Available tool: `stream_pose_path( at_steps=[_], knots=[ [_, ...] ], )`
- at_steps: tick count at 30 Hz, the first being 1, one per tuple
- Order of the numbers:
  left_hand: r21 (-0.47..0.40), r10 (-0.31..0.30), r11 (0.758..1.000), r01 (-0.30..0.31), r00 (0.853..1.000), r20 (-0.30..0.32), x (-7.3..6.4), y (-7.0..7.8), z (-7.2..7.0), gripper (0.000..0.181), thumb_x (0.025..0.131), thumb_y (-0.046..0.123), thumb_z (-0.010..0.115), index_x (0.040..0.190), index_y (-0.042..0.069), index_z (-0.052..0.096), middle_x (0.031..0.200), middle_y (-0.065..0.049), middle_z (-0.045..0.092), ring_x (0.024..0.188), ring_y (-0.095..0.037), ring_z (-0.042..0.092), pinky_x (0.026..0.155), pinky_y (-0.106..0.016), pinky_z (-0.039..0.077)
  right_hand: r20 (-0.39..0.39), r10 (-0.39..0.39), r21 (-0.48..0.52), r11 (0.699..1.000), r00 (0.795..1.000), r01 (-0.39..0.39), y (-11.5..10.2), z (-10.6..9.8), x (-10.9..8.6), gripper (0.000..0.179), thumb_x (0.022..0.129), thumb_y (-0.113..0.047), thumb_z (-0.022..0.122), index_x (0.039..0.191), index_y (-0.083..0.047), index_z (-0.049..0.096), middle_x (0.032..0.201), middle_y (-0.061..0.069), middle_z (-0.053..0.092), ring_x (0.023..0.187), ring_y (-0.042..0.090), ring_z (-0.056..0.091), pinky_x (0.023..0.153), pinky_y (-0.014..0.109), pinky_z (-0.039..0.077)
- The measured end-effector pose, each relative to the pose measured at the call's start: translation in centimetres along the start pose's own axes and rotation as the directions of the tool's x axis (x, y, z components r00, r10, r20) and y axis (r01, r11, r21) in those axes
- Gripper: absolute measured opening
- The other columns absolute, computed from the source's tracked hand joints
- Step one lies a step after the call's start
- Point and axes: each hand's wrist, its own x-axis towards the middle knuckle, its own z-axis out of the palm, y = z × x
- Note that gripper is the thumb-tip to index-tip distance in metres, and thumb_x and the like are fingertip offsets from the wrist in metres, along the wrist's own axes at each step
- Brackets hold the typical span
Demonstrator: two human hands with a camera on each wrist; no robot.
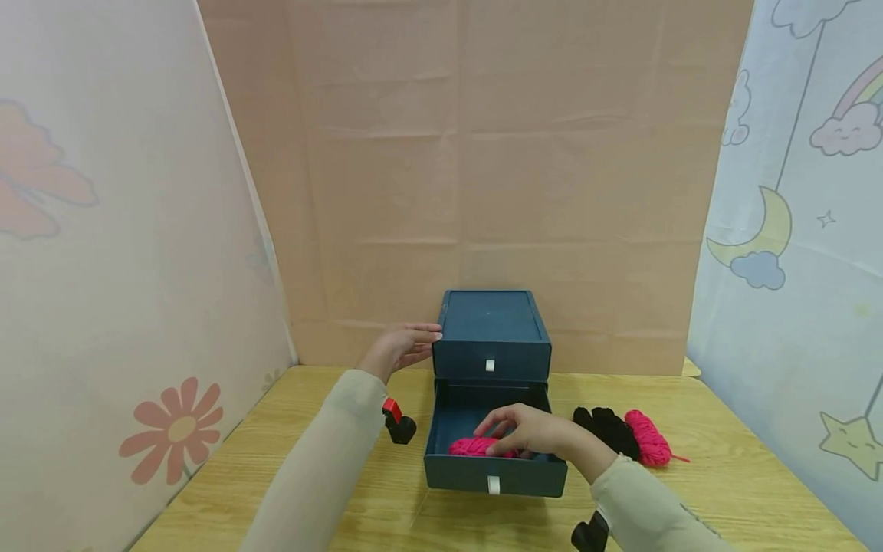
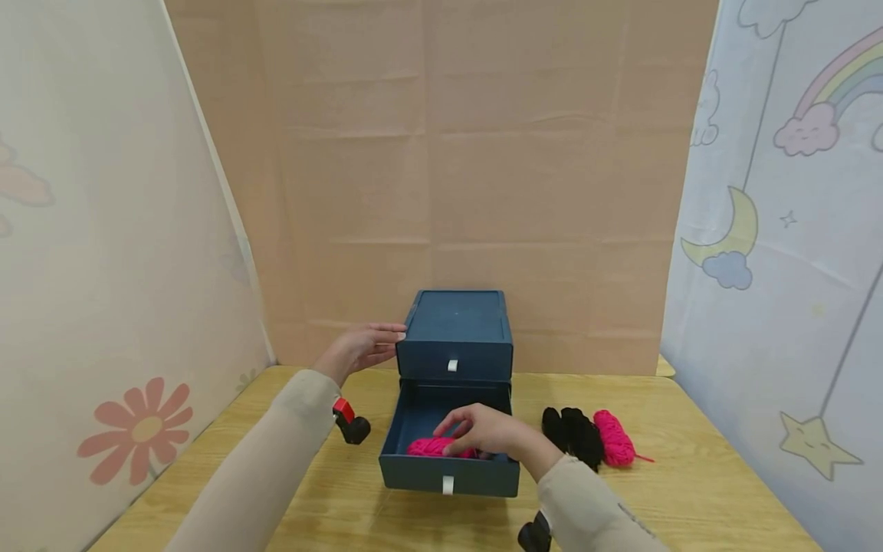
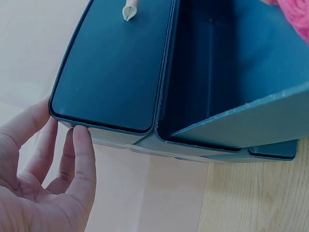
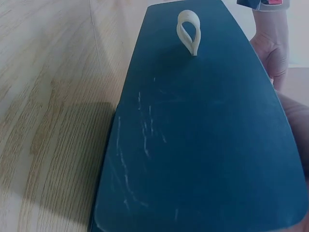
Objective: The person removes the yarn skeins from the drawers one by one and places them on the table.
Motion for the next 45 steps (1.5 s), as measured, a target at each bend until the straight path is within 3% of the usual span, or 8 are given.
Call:
stream_pose_path(
  at_steps=[7, 16, 22, 30, 35, 40, 45],
  knots=[
    [-0.017, -0.002, 1.000, 0.002, 1.000, 0.003, -0.02, 0.01, -0.05, 0.025, 0.083, 0.022, 0.070, 0.107, 0.014, 0.069, 0.112, -0.004, 0.063, 0.093, -0.017, 0.064, 0.087, -0.031, 0.050, 0.016, 0.018, -0.009, 1.000, 1.000, -0.018, 0.02, -0.02, 0.09, 0.024, 0.086, -0.015, 0.065, 0.109, -0.010, 0.064, 0.090, 0.005, 0.064, 0.061, 0.014, 0.049, 0.048, 0.023, 0.038],
    [-0.014, -0.016, 1.000, 0.016, 1.000, -0.005, 0.11, 0.13, 0.01, 0.026, 0.084, 0.021, 0.068, 0.109, 0.015, 0.069, 0.116, -0.004, 0.061, 0.102, -0.023, 0.059, 0.087, -0.030, 0.050, -0.002, 0.038, -0.041, 0.998, 0.999, -0.038, -0.01, 0.03, 0.08, 0.018, 0.085, -0.007, 0.065, 0.103, -0.009, 0.064, 0.080, 0.005, 0.063, 0.060, 0.013, 0.050, 0.046, 0.021, 0.038],
    [-0.017, -0.045, 0.999, 0.044, 0.999, -0.015, 0.48, 0.23, 0.17, 0.028, 0.084, 0.020, 0.069, 0.111, 0.014, 0.068, 0.116, -0.007, 0.060, 0.102, -0.026, 0.057, 0.085, -0.029, 0.050, -0.036, 0.027, -0.064, 0.998, 0.999, -0.029, -0.10, 0.08, -0.04, 0.015, 0.082, -0.005, 0.067, 0.097, -0.009, 0.064, 0.077, 0.004, 0.062, 0.058, 0.012, 0.049, 0.046, 0.021, 0.039],
    [-0.015, -0.038, 0.999, 0.038, 0.999, -0.020, 0.28, 0.23, 0.19, 0.027, 0.083, 0.020, 0.069, 0.110, 0.014, 0.068, 0.115, -0.007, 0.061, 0.101, -0.026, 0.058, 0.087, -0.030, 0.050, -0.094, -0.033, -0.046, 0.999, 0.995, 0.029, 0.12, -0.04, -0.12, 0.017, 0.079, -0.008, 0.072, 0.093, -0.008, 0.063, 0.074, 0.005, 0.060, 0.052, 0.012, 0.045, 0.047, 0.023, 0.040],
    [-0.039, -0.041, 0.998, 0.040, 0.999, -0.019, 0.10, 0.26, 0.15, 0.025, 0.084, 0.020, 0.069, 0.109, 0.014, 0.069, 0.115, -0.007, 0.061, 0.102, -0.027, 0.057, 0.088, -0.031, 0.049, -0.160, -0.057, -0.045, 0.998, 0.985, 0.051, 0.24, -0.11, -0.10, 0.020, 0.077, -0.008, 0.073, 0.094, -0.008, 0.063, 0.078, 0.005, 0.060, 0.061, 0.014, 0.050, 0.051, 0.025, 0.045],
    [-0.028, -0.036, 0.999, 0.036, 0.999, -0.016, 0.17, 0.28, 0.13, 0.027, 0.083, 0.020, 0.069, 0.110, 0.015, 0.068, 0.115, -0.007, 0.061, 0.101, -0.025, 0.058, 0.088, -0.031, 0.049, -0.237, -0.056, 0.061, 0.996, 0.970, 0.073, 0.24, -0.12, -0.26, 0.024, 0.078, -0.008, 0.073, 0.098, -0.005, 0.061, 0.088, 0.008, 0.060, 0.076, 0.018, 0.055, 0.062, 0.029, 0.054],
    [0.000, -0.030, 1.000, 0.030, 0.999, -0.014, 0.29, 0.31, 0.16, 0.030, 0.082, 0.022, 0.071, 0.111, 0.016, 0.068, 0.114, -0.006, 0.061, 0.100, -0.023, 0.059, 0.085, -0.030, 0.051, -0.292, -0.062, 0.191, 0.974, 0.954, 0.122, 0.21, -0.28, -0.74, 0.030, 0.079, -0.009, 0.072, 0.104, -0.001, 0.057, 0.092, 0.011, 0.059, 0.076, 0.019, 0.059, 0.067, 0.032, 0.056]
  ],
)
